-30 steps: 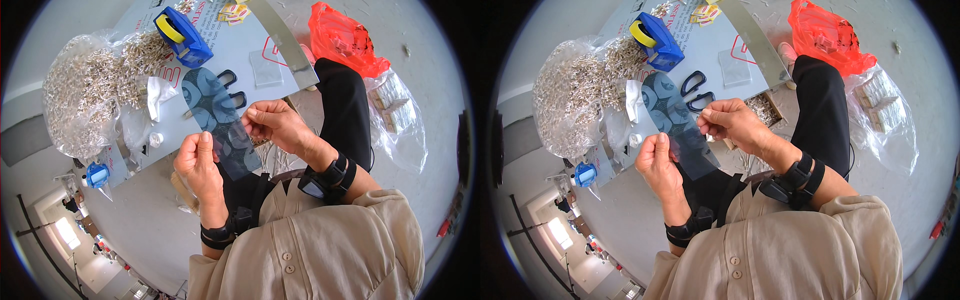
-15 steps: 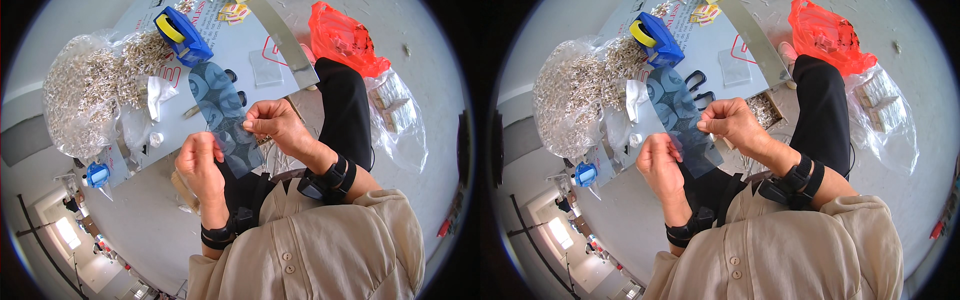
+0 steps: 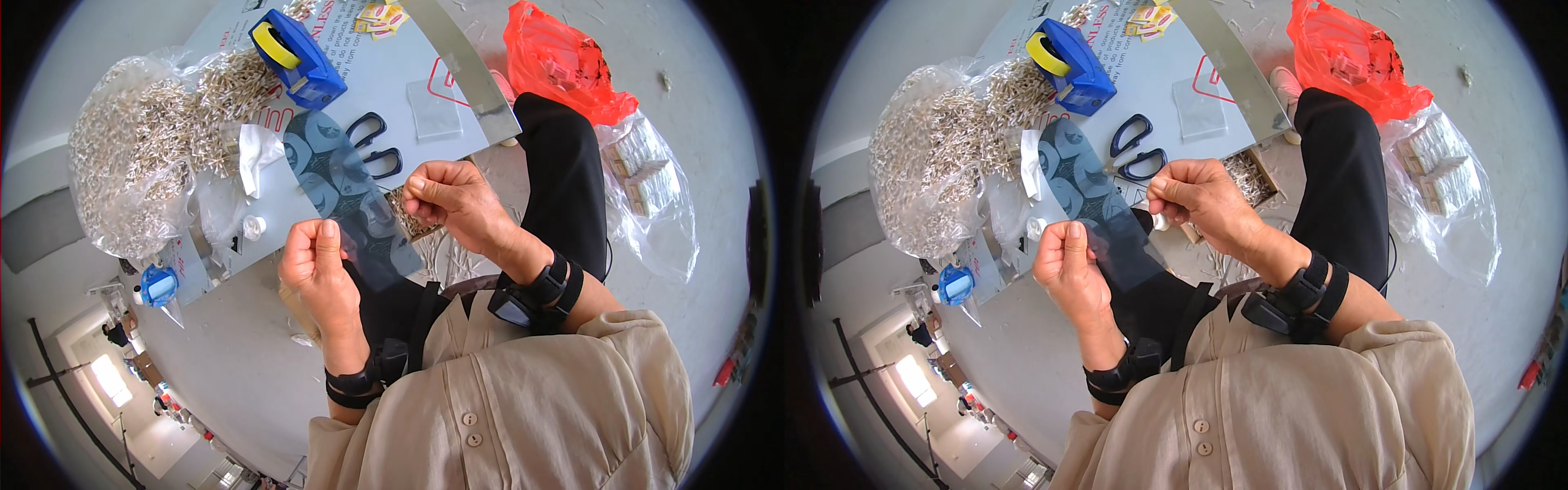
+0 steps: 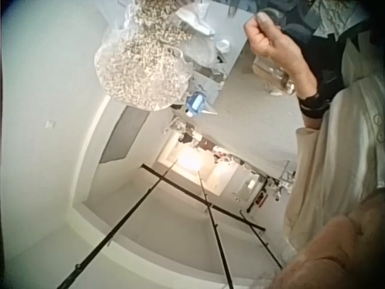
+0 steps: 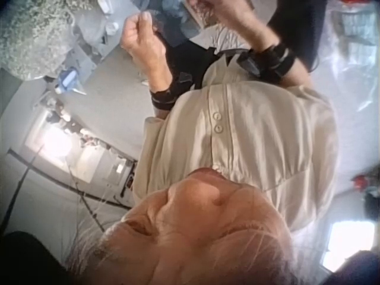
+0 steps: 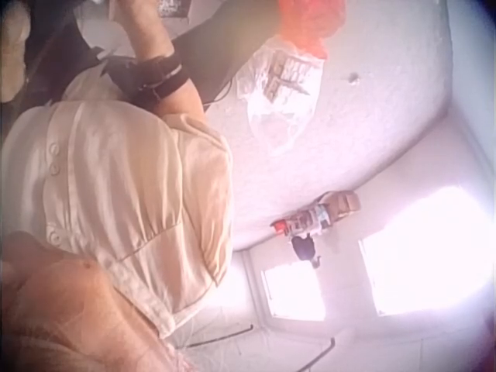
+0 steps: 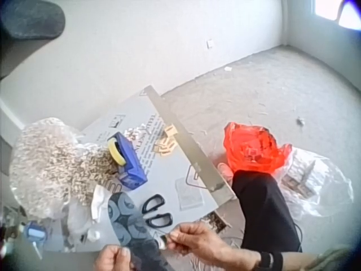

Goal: Peeling small metallic parts from a template and placing them into individual plastic bags.

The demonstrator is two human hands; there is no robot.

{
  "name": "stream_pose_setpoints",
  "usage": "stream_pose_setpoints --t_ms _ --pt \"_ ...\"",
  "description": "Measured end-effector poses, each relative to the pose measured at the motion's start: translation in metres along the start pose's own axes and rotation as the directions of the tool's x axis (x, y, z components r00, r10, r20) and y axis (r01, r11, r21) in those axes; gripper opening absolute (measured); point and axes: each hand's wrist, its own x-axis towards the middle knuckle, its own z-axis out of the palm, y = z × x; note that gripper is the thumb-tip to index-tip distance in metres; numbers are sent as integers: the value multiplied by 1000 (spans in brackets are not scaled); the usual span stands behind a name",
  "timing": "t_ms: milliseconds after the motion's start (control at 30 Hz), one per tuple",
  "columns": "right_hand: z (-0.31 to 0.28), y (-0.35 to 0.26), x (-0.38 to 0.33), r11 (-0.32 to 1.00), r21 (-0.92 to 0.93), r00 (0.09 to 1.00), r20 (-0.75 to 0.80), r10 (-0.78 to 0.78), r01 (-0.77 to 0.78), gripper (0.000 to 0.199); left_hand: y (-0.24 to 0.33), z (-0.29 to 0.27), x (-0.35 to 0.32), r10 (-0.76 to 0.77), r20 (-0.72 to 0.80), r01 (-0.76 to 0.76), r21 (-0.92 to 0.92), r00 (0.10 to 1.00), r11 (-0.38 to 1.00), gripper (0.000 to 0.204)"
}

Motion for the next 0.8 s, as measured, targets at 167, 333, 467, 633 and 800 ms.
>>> stream_pose_setpoints --t_ms 167,333,467,633,800 --pt "8 -4 -5 982 -180 997 57 -42 52 17 3 1 -2 -23 16 23 -23 1000 999 17" --pt "8 -5 -7 980 -197 999 31 -27 33 7 8 6 -6 -72 40 77 -141 997 987 12" --pt "7 -2 -7 987 -148 998 20 -52 54 6 15 3 -6 -229 125 259 -332 965 907 6" --pt "6 1 -6 977 -171 991 49 -121 127 6 14 4 -6 -300 146 333 -462 943 822 9" --pt "10 1 -9 939 -278 979 66 -194 205 8 8 3 -3 -330 174 372 -510 928 776 6"
